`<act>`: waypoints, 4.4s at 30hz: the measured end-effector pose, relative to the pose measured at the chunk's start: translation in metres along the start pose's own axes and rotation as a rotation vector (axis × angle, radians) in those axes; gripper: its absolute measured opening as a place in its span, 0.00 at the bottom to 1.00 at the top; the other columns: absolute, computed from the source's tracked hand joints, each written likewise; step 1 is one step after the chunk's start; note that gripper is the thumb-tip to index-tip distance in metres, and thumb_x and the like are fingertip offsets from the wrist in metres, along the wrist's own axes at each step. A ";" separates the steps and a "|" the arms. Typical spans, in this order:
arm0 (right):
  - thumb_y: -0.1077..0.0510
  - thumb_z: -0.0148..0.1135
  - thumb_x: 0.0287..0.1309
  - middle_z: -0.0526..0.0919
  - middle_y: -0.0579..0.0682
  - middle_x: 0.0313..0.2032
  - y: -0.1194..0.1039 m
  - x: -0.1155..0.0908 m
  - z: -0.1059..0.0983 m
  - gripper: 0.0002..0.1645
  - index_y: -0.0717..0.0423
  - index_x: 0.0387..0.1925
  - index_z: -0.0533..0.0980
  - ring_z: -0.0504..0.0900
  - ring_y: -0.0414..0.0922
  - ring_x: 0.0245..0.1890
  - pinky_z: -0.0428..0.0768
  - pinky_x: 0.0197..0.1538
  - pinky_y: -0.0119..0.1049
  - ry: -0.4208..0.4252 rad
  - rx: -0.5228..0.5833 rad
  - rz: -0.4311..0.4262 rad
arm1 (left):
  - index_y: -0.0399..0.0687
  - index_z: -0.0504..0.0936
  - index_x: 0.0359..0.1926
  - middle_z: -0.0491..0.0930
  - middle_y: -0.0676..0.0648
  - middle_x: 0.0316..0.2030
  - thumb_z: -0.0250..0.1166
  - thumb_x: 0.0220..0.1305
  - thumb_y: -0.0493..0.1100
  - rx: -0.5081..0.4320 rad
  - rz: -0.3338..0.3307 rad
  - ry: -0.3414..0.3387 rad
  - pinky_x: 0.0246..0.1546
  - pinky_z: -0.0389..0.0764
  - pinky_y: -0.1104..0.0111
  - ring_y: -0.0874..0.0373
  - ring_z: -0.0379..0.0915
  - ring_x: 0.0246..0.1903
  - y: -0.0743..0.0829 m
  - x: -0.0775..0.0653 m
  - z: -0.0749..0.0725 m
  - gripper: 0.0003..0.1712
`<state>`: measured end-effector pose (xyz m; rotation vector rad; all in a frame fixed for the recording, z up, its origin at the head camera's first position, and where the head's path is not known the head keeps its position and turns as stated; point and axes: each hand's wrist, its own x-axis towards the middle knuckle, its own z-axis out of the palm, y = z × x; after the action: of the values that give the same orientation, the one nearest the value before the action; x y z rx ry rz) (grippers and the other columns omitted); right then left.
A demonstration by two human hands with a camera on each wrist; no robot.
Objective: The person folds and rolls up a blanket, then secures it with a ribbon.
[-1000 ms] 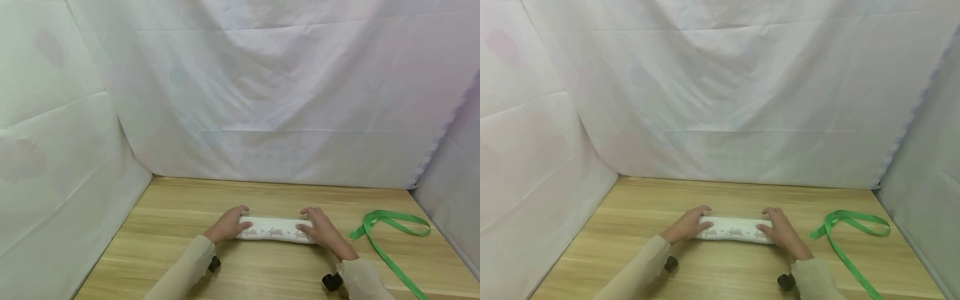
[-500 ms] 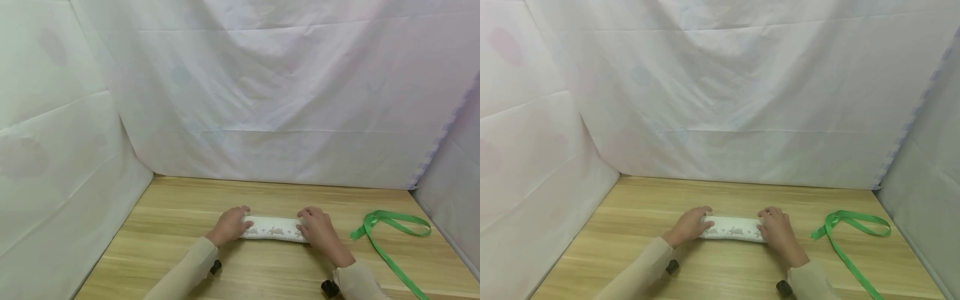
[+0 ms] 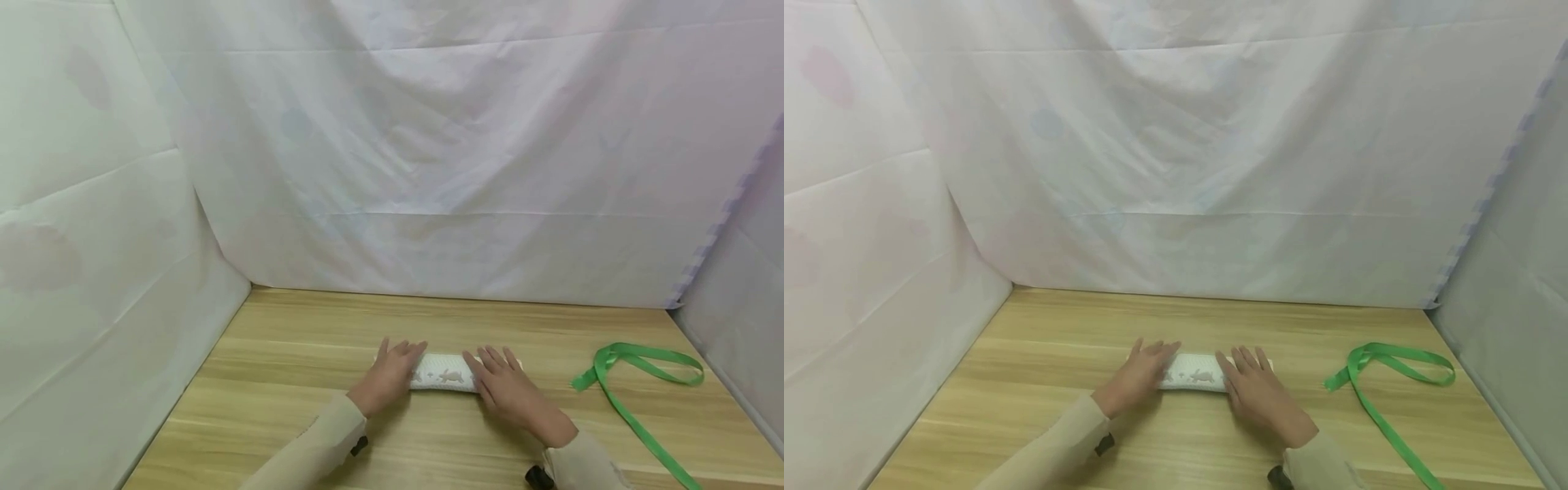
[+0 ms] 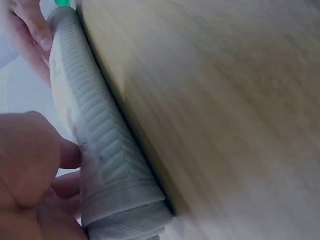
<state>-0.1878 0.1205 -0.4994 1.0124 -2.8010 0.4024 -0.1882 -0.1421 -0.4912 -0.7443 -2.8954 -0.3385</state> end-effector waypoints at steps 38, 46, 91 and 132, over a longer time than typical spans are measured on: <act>0.74 0.66 0.52 0.81 0.60 0.55 0.024 0.033 0.009 0.42 0.58 0.69 0.65 0.80 0.59 0.52 0.75 0.54 0.61 0.221 -0.321 -0.083 | 0.57 0.50 0.78 0.68 0.43 0.68 0.67 0.59 0.35 0.475 0.115 0.097 0.67 0.63 0.43 0.49 0.66 0.68 -0.015 0.028 0.014 0.52; 0.77 0.62 0.55 0.79 0.58 0.57 0.041 0.060 0.007 0.39 0.57 0.68 0.66 0.78 0.57 0.55 0.74 0.56 0.59 0.256 -0.385 -0.080 | 0.55 0.55 0.77 0.69 0.42 0.67 0.67 0.61 0.31 0.506 0.110 0.148 0.66 0.65 0.44 0.49 0.67 0.66 -0.028 0.049 0.008 0.48; 0.65 0.63 0.59 0.75 0.72 0.54 0.101 -0.016 -0.039 0.30 0.67 0.63 0.69 0.72 0.69 0.53 0.71 0.49 0.68 0.320 0.152 0.261 | 0.60 0.48 0.79 0.55 0.41 0.75 0.33 0.78 0.62 0.188 -0.021 -0.168 0.72 0.46 0.43 0.47 0.50 0.75 -0.038 0.061 0.019 0.34; 0.60 0.49 0.69 0.80 0.65 0.42 0.127 -0.077 -0.024 0.22 0.67 0.61 0.69 0.80 0.53 0.35 0.73 0.27 0.34 0.412 0.323 0.732 | 0.61 0.51 0.78 0.56 0.42 0.75 0.34 0.78 0.63 0.200 -0.048 -0.125 0.72 0.48 0.43 0.47 0.51 0.74 -0.032 0.057 0.016 0.34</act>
<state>-0.2096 0.2684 -0.5190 -0.1219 -2.6534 1.0259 -0.2545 -0.1389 -0.5020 -0.6868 -3.0085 -0.0063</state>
